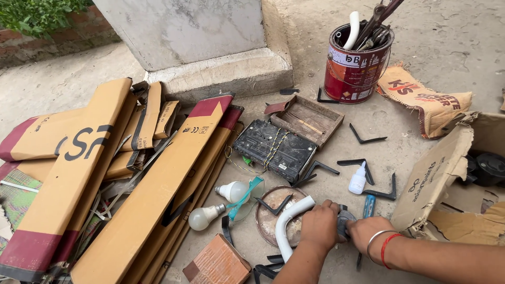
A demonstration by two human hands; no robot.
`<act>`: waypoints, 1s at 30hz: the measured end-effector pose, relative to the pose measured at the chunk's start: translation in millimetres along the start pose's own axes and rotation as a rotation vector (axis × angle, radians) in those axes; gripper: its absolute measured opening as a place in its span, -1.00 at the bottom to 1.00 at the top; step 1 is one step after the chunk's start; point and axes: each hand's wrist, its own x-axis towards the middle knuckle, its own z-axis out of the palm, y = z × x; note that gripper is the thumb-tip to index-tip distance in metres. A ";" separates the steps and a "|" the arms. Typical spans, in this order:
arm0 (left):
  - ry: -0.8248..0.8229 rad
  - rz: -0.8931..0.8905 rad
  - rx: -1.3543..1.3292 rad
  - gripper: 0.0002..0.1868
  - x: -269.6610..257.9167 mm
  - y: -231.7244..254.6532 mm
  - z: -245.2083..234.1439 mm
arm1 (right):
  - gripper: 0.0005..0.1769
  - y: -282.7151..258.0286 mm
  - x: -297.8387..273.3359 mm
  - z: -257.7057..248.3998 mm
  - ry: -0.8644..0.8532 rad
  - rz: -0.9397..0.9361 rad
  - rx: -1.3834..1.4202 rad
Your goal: Assembling and repairing various electrical components and testing a light bulb.
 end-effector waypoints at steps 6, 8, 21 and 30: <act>-0.006 0.000 -0.010 -0.20 -0.3 -0.5 -2.2 | -0.69 5.0 -20.3 -5.5 0.023 -0.122 -0.088; -0.005 0.001 -0.007 -0.20 0.0 -0.6 -3.2 | -0.70 9.8 -16.5 6.7 0.052 -0.185 -0.123; -0.015 0.011 0.016 -0.22 -1.1 3.6 -13.3 | -0.77 0.9 -14.5 -22.8 -0.005 -0.191 -0.106; -0.048 -0.010 0.035 -0.21 -4.0 10.1 -23.6 | -0.70 -4.2 -8.9 -26.1 -0.095 -0.145 -0.064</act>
